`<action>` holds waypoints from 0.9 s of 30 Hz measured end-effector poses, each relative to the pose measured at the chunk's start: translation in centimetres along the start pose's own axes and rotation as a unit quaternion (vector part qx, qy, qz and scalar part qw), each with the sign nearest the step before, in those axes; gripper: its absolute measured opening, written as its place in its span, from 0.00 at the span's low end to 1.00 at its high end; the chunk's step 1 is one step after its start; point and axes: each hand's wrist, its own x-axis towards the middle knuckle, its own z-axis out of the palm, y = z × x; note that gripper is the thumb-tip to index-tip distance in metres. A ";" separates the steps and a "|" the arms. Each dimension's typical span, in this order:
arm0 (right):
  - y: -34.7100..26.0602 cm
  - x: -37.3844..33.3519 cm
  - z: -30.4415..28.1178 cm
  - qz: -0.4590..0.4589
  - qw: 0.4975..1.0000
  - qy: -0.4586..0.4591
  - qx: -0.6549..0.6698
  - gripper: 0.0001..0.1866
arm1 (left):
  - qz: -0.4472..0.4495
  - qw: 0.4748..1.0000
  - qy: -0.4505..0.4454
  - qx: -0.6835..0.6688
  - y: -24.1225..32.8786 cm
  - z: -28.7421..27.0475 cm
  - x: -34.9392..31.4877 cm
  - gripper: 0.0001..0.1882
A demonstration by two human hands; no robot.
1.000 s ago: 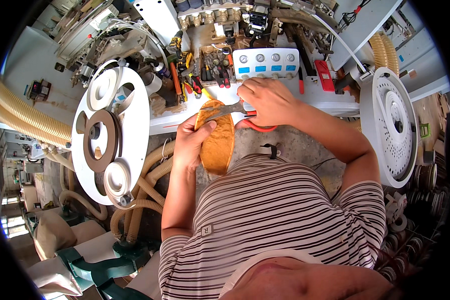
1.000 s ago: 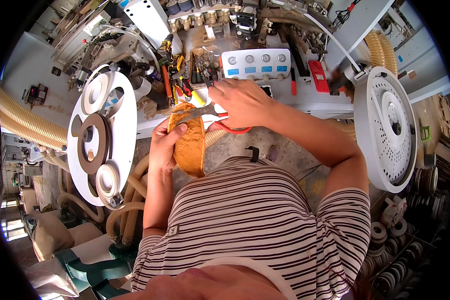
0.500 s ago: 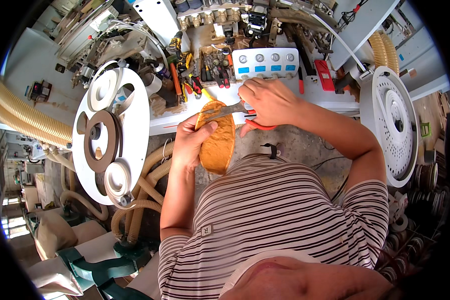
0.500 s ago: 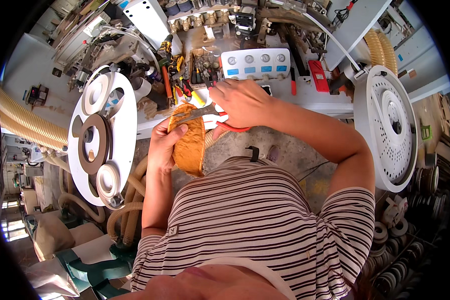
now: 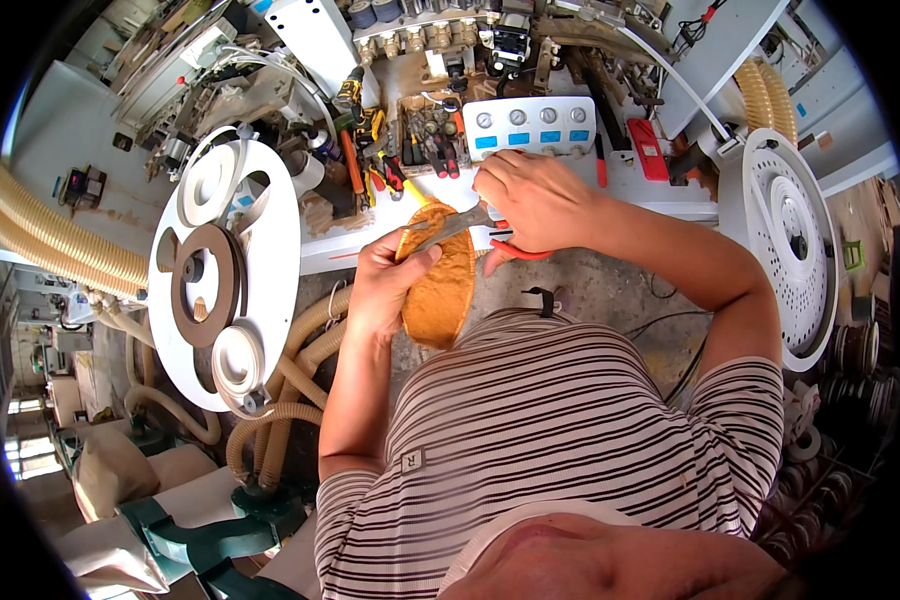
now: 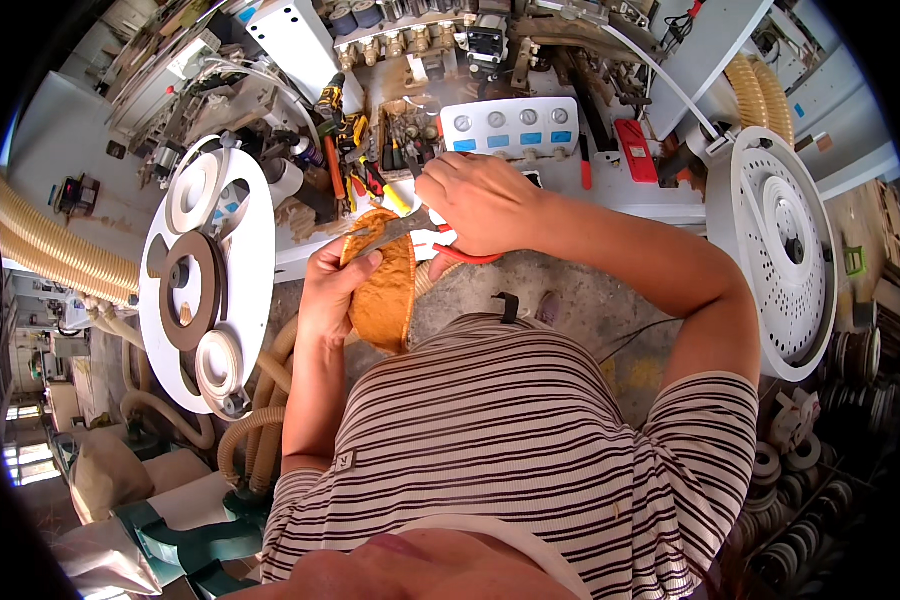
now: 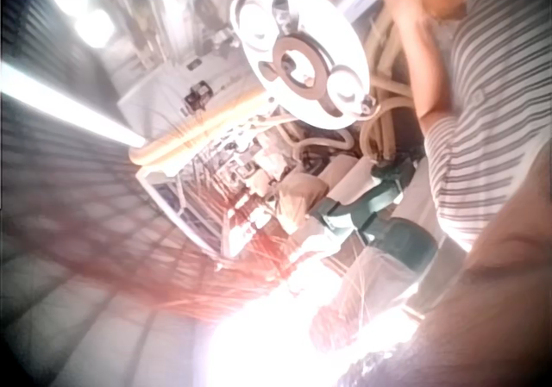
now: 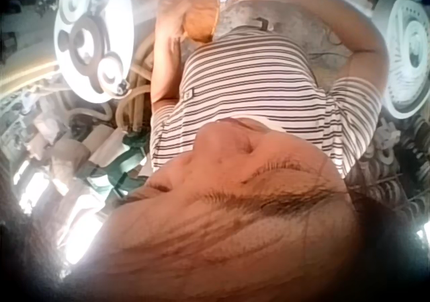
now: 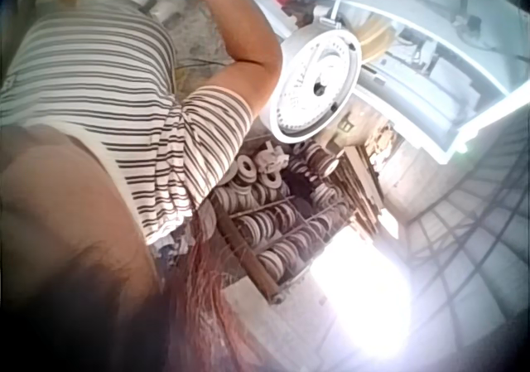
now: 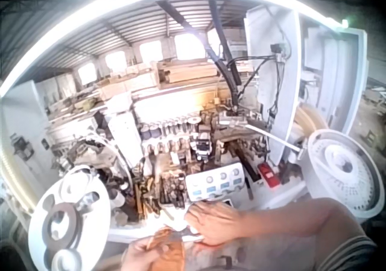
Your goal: The person trims the edges of a brown shoe insole using red-handled scissors. They hold the insole in one hand and carefully cut along the perimeter while standing in a workshop. The person then walks away with the trimmed insole.
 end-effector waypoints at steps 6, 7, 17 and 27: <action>-0.1 -0.3 -0.1 0.035 0.995 -0.096 -0.014 0.43 | -0.010 1.000 -0.005 -0.002 -0.3 0.3 -0.1 0.13; 0.2 -0.4 0.1 0.035 0.993 -0.108 -0.016 0.43 | -0.008 1.000 -0.006 -0.007 -0.4 0.4 -0.1 0.13; -0.3 -0.1 1.2 0.011 0.998 -0.045 -0.039 0.40 | -0.008 1.000 0.003 -0.016 -0.3 1.1 -0.5 0.12; -0.6 0.5 1.4 -0.008 0.998 -0.021 -0.051 0.37 | -0.017 1.000 -0.007 0.007 -0.6 -0.3 -0.2 0.12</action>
